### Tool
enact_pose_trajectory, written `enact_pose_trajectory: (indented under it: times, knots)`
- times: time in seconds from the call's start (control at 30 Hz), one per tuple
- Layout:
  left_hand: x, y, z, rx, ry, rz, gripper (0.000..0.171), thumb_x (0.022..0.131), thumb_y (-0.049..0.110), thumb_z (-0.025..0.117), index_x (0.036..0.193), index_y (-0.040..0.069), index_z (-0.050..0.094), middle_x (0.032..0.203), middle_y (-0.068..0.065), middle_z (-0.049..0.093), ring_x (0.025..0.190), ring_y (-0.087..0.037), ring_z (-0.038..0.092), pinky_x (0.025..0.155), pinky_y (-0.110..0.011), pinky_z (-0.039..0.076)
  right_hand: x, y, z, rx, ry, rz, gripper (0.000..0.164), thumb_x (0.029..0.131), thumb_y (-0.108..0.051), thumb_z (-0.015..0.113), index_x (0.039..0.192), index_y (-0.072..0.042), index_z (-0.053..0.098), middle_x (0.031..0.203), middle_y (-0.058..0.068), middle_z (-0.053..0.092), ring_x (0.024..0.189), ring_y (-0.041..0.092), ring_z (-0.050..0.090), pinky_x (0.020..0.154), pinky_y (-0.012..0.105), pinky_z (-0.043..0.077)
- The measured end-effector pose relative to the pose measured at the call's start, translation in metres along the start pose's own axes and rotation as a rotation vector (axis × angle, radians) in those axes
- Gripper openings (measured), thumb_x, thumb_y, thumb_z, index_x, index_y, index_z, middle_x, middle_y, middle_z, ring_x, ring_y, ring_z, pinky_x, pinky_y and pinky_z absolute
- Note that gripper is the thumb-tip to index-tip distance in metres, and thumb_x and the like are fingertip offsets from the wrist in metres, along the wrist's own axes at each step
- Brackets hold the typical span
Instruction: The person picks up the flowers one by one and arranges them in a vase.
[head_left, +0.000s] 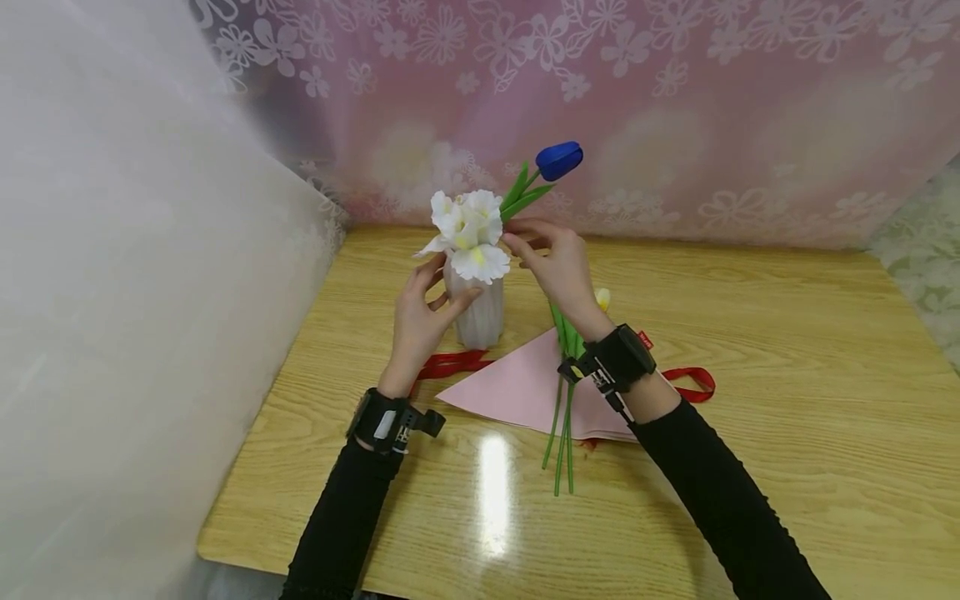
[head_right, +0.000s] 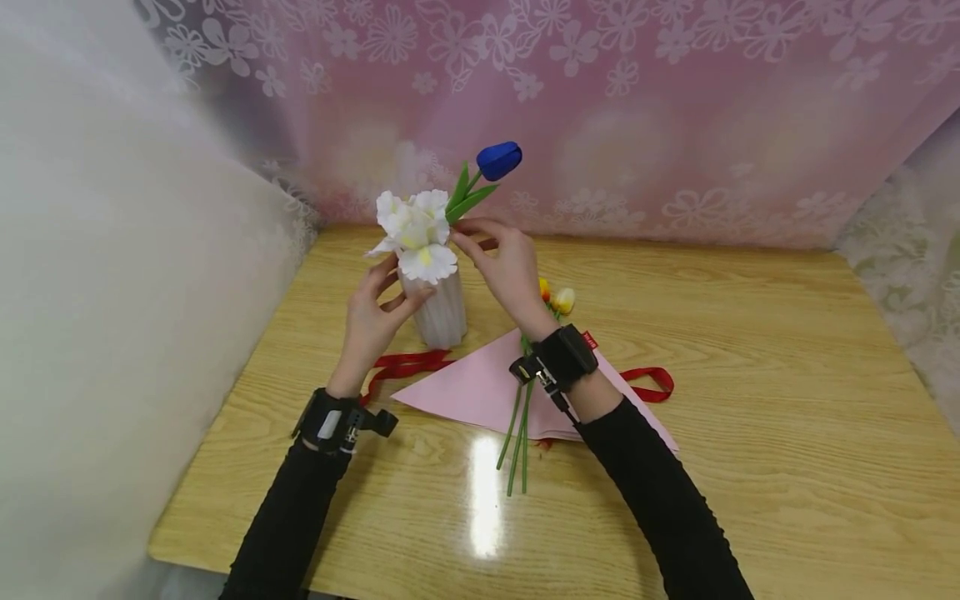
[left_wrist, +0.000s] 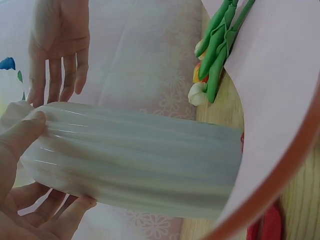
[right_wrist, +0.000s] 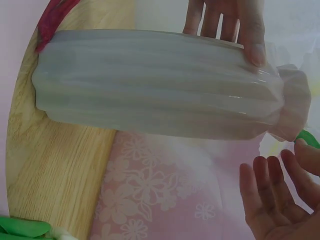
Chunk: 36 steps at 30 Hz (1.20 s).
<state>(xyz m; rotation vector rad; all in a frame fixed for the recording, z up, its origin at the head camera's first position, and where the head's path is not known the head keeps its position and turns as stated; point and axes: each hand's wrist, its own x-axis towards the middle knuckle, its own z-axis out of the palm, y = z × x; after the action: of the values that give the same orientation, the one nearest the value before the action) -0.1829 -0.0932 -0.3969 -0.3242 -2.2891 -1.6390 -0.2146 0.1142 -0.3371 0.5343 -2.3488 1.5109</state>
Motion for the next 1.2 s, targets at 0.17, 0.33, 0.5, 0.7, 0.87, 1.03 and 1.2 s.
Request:
enact_pose_trajectory:
  times: [0.17, 0.33, 0.5, 0.7, 0.87, 1.03, 1.2]
  knots:
    - [0.0, -0.001, 0.0, 0.005, -0.002, -0.001, 0.071, 0.087, 0.029, 0.082, 0.149, 0.01, 0.051, 0.145, -0.012, 0.052, 0.13, -0.029, 0.056, 0.094, -0.045, 0.057, -0.004, 0.004, -0.006, 0.041, 0.012, -0.004, 0.027, 0.099, -0.02, 0.068, 0.12, -0.004, 0.073, 0.113, 0.012, 0.073, 0.086, 0.033, 0.072, 0.071, 0.039, 0.063]
    - [0.001, -0.001, 0.001, 0.012, 0.008, 0.008, 0.072, 0.087, 0.028, 0.082, 0.149, 0.009, 0.051, 0.145, -0.013, 0.053, 0.129, -0.029, 0.056, 0.094, -0.045, 0.057, -0.01, 0.005, -0.017, 0.015, 0.039, 0.014, 0.025, 0.098, -0.022, 0.069, 0.116, -0.004, 0.073, 0.107, 0.014, 0.074, 0.076, 0.019, 0.072, 0.066, 0.034, 0.063]
    - [0.001, 0.0, 0.002, 0.012, 0.014, 0.02, 0.071, 0.087, 0.027, 0.083, 0.148, 0.008, 0.052, 0.144, -0.014, 0.053, 0.128, -0.03, 0.057, 0.093, -0.045, 0.057, -0.018, 0.008, -0.029, -0.022, 0.067, 0.01, 0.025, 0.098, -0.021, 0.07, 0.115, -0.003, 0.073, 0.104, 0.013, 0.074, 0.071, 0.007, 0.068, 0.063, 0.033, 0.062]
    - [0.0, 0.0, 0.003, 0.006, 0.02, 0.019, 0.07, 0.087, 0.025, 0.083, 0.148, 0.008, 0.052, 0.144, -0.014, 0.054, 0.128, -0.03, 0.057, 0.094, -0.045, 0.057, -0.027, 0.015, -0.038, -0.119, 0.083, 0.025, 0.023, 0.097, -0.022, 0.071, 0.112, -0.005, 0.072, 0.103, 0.012, 0.073, 0.074, 0.024, 0.07, 0.06, 0.019, 0.057]
    - [0.001, 0.0, 0.003, 0.008, 0.019, 0.018, 0.07, 0.087, 0.025, 0.083, 0.148, 0.008, 0.052, 0.143, -0.014, 0.054, 0.128, -0.03, 0.057, 0.094, -0.045, 0.057, -0.034, 0.023, -0.042, -0.176, 0.076, 0.045, 0.022, 0.095, -0.023, 0.073, 0.108, -0.005, 0.072, 0.1, 0.013, 0.074, 0.076, 0.03, 0.07, 0.057, 0.014, 0.05]
    - [0.001, 0.0, 0.003, 0.007, 0.017, 0.012, 0.07, 0.088, 0.025, 0.082, 0.148, 0.008, 0.051, 0.144, -0.014, 0.053, 0.13, -0.029, 0.056, 0.095, -0.045, 0.056, -0.042, 0.031, -0.046, -0.2, 0.048, 0.061, 0.021, 0.095, -0.022, 0.073, 0.106, -0.004, 0.071, 0.097, 0.014, 0.074, 0.071, 0.032, 0.071, 0.053, 0.015, 0.051]
    - [0.0, 0.0, 0.003, 0.009, 0.015, -0.003, 0.069, 0.088, 0.025, 0.081, 0.149, 0.008, 0.051, 0.144, -0.014, 0.053, 0.131, -0.03, 0.055, 0.095, -0.046, 0.056, -0.051, 0.035, -0.051, -0.253, 0.019, 0.08, 0.019, 0.095, -0.02, 0.074, 0.105, -0.005, 0.07, 0.095, 0.012, 0.072, 0.069, 0.03, 0.07, 0.051, 0.017, 0.053]
